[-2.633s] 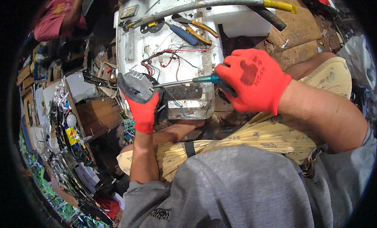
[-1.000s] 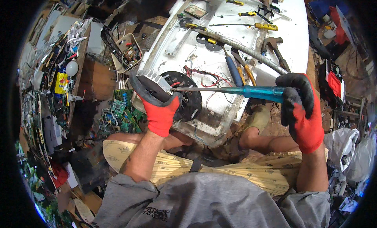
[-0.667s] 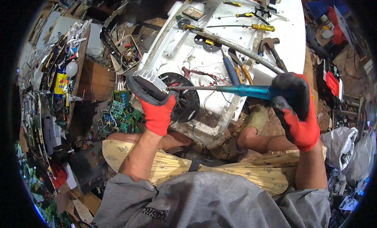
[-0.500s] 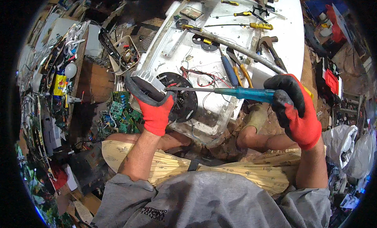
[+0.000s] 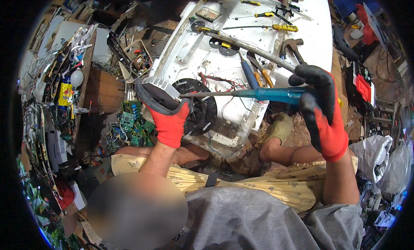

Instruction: The person uses a screwdriver to manipulate and adjust a small electronic component with wires. They repeatedly probe and adjust parts of the component while seated on the floor in a cluttered workshop.

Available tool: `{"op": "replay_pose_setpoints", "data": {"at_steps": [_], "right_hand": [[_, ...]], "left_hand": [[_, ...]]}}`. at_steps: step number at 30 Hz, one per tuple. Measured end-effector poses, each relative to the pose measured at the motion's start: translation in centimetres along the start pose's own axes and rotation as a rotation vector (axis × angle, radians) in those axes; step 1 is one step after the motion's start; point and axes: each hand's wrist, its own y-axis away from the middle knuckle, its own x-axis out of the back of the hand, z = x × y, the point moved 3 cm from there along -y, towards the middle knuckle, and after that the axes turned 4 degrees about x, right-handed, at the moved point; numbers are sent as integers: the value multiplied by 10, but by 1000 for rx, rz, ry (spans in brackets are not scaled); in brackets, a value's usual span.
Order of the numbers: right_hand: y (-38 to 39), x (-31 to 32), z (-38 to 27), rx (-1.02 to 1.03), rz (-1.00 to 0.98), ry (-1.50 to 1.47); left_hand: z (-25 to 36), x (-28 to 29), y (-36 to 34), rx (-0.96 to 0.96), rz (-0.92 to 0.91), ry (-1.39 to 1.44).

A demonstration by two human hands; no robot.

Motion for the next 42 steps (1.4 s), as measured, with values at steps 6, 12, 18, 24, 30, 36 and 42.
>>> {"op": "replay_pose_setpoints", "data": {"at_steps": [6,12,18,24,30,36,42], "right_hand": [[0,15,8,-136,-143,-82],[-1,15,10,2,-116,-138],[-5,24,3,-256,-191,-288],[19,28,10,-838,-525,-456],[49,3,27,-1005,-553,-709],[56,-7,21,-1078,-586,-596],[69,-12,27,-331,-593,-88]], "left_hand": [[10,-2,6,2,-32,35],[9,-1,11,20,-31,30],[33,1,5,-165,-41,-167],[31,1,-5,-279,-66,-169],[32,1,-3,-248,-114,-26],[37,3,2,-439,-164,-282],[66,4,-2,-656,-233,-457]]}}
